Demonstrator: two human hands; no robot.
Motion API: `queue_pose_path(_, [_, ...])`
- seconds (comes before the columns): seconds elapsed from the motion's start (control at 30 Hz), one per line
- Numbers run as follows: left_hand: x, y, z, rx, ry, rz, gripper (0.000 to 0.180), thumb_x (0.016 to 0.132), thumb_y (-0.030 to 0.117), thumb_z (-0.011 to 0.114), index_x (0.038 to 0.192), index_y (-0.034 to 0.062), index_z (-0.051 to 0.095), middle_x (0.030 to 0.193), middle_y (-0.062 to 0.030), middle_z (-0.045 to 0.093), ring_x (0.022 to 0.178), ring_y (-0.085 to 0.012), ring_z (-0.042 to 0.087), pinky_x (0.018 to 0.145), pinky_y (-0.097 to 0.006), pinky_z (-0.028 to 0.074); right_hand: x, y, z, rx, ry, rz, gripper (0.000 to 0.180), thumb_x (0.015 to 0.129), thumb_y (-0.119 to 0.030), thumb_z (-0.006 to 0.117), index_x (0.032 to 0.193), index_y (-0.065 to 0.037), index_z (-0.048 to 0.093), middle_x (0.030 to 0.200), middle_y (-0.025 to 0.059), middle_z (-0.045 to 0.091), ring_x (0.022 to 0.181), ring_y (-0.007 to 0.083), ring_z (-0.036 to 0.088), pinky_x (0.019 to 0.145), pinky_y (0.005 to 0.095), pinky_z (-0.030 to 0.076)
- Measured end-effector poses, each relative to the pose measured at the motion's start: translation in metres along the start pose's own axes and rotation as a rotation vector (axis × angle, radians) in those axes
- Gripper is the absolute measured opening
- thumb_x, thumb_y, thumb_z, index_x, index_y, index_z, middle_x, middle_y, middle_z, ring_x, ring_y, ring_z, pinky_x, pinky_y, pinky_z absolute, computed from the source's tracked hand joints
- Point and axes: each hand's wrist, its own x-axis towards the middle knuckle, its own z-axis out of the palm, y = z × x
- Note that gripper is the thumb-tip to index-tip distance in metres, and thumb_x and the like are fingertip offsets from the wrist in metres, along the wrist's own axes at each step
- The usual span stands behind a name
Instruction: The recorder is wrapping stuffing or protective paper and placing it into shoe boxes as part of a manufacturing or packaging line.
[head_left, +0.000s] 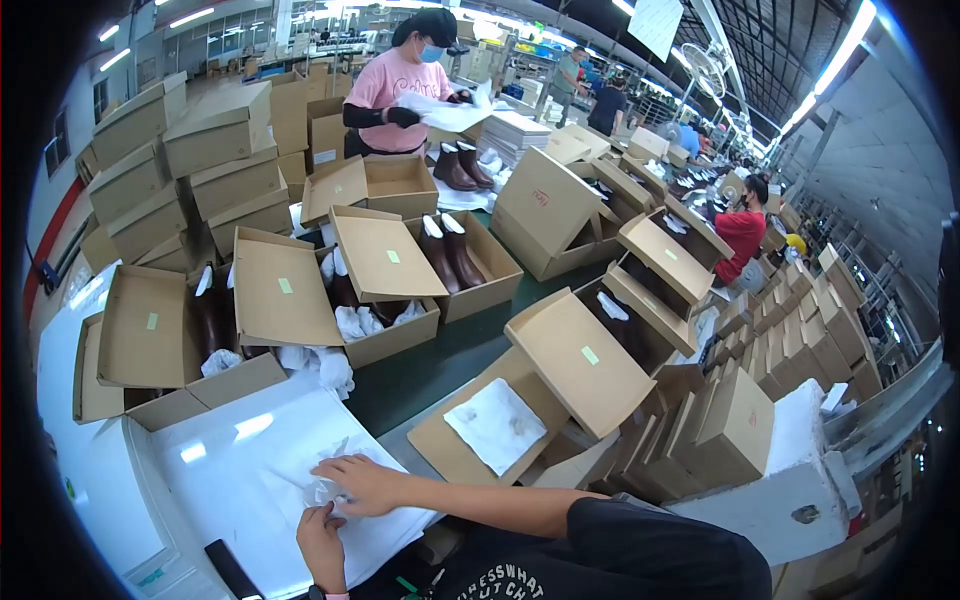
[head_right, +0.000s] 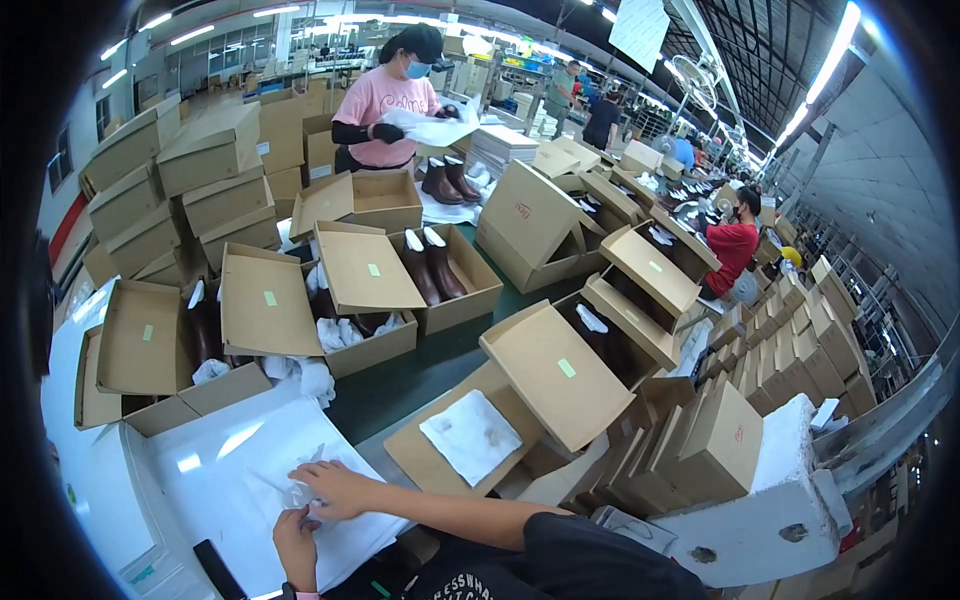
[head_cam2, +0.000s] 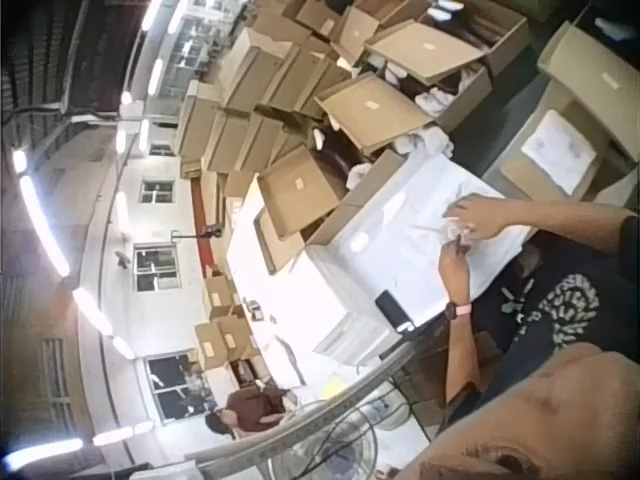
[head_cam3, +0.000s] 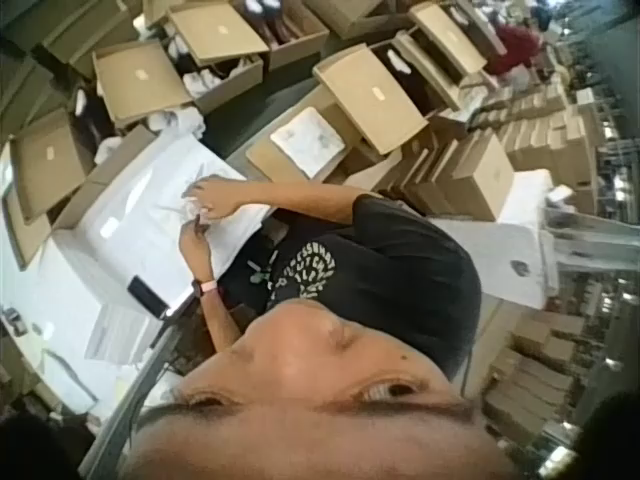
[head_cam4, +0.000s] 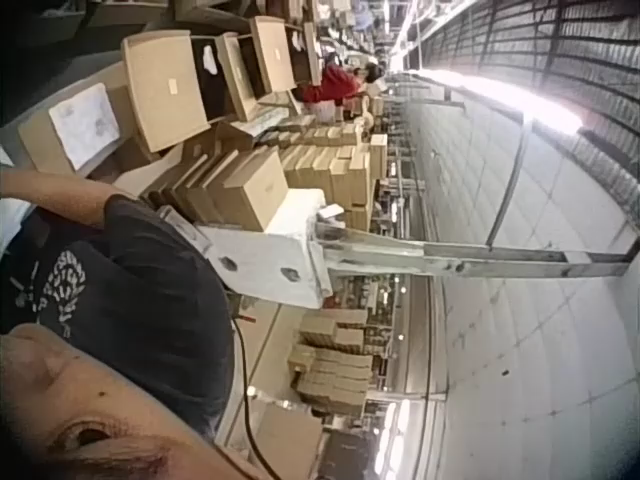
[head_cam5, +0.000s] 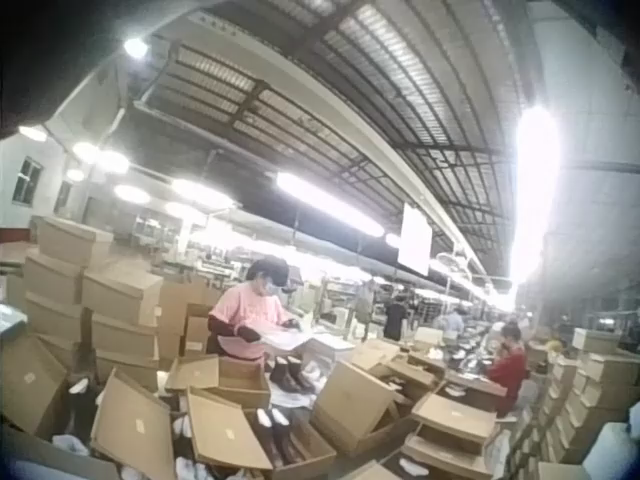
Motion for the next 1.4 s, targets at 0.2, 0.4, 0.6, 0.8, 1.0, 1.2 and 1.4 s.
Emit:
queue_pose_path(0.2, [0.015, -0.015, 0.000, 0.054, -0.016, 0.065, 0.027, 0.081, -0.003, 0.078, 0.108, -0.0067, 0.082, 0.102, -0.0231, 0.078, 0.096, -0.0434, 0.075, 0.089, -0.049, 0.059, -0.025, -0.005, 0.031, -0.151, 0.106, -0.062, 0.080, 0.093, -0.021, 0.087, 0.157, 0.006, 0.048, 0.165, 0.0253, 0.050, 0.156, 0.0414, 0.047, 0.127, 0.0456, 0.044])
queue_pose_path(0.4, [0.020, -0.029, 0.001, 0.155, 0.008, 0.052, 0.043, 0.083, 0.003, 0.083, 0.125, -0.0029, 0.078, 0.114, -0.0224, 0.077, 0.111, -0.0418, 0.071, 0.100, -0.048, 0.055, 0.015, 0.025, 0.029, -0.192, -0.020, -0.047, 0.052, 0.089, -0.022, 0.087, 0.130, 0.004, 0.070, 0.135, 0.0206, 0.068, 0.135, 0.0387, 0.060, 0.114, 0.0482, 0.050])
queue_pose_path(0.6, [0.003, 0.012, -0.012, 0.332, -0.019, 0.158, 0.040, 0.108, 0.022, 0.069, 0.140, -0.0023, 0.069, 0.139, -0.0237, 0.070, 0.123, -0.0447, 0.065, 0.109, -0.050, 0.051, 0.041, -0.003, 0.001, -0.284, -0.138, 0.094, 0.029, 0.089, -0.025, 0.085, 0.107, -0.002, 0.082, 0.124, 0.0210, 0.069, 0.125, 0.0378, 0.063, 0.106, 0.0495, 0.052])
queue_pose_path(0.8, [0.022, 0.011, -0.007, 0.418, -0.189, 0.292, 0.047, 0.109, 0.023, 0.069, 0.148, -0.0031, 0.064, 0.149, -0.0226, 0.068, 0.133, -0.0405, 0.063, 0.114, -0.050, 0.050, 0.053, 0.016, -0.002, -0.211, -0.164, 0.210, 0.040, 0.092, -0.027, 0.084, 0.124, -0.004, 0.077, 0.135, 0.0205, 0.066, 0.136, 0.0379, 0.059, 0.115, 0.0549, 0.049])
queue_pose_path(1.0, [0.054, -0.036, -0.005, 0.208, -0.118, 0.193, 0.034, 0.096, 0.000, 0.058, 0.124, -0.0057, 0.077, 0.098, -0.0219, 0.071, 0.092, -0.0406, 0.069, 0.082, -0.050, 0.055, 0.026, -0.002, 0.013, -0.437, 0.230, -0.164, 0.045, 0.094, -0.026, 0.083, 0.131, -0.004, 0.070, 0.135, 0.0179, 0.066, 0.134, 0.0373, 0.062, 0.119, 0.0514, 0.047])
queue_pose_path(1.2, [0.072, -0.031, 0.000, 0.321, 0.014, 0.162, 0.034, 0.098, 0.002, 0.066, 0.130, -0.0071, 0.075, 0.113, -0.0226, 0.073, 0.105, -0.0411, 0.070, 0.094, -0.051, 0.055, 0.062, 0.028, 0.019, -0.240, 0.074, -0.024, 0.028, 0.094, -0.024, 0.082, 0.112, -0.003, 0.076, 0.124, 0.0173, 0.073, 0.123, 0.0365, 0.065, 0.113, 0.0514, 0.048])
queue_pose_path(1.4, [0.064, -0.024, 0.011, 0.325, 0.072, 0.131, 0.035, 0.098, 0.003, 0.070, 0.132, -0.0069, 0.073, 0.127, -0.0236, 0.072, 0.116, -0.0427, 0.068, 0.105, -0.051, 0.053, 0.101, 0.028, -0.007, -0.253, -0.140, 0.212, 0.026, 0.095, -0.029, 0.081, 0.105, -0.005, 0.080, 0.118, 0.0165, 0.076, 0.123, 0.0363, 0.066, 0.112, 0.0537, 0.047])
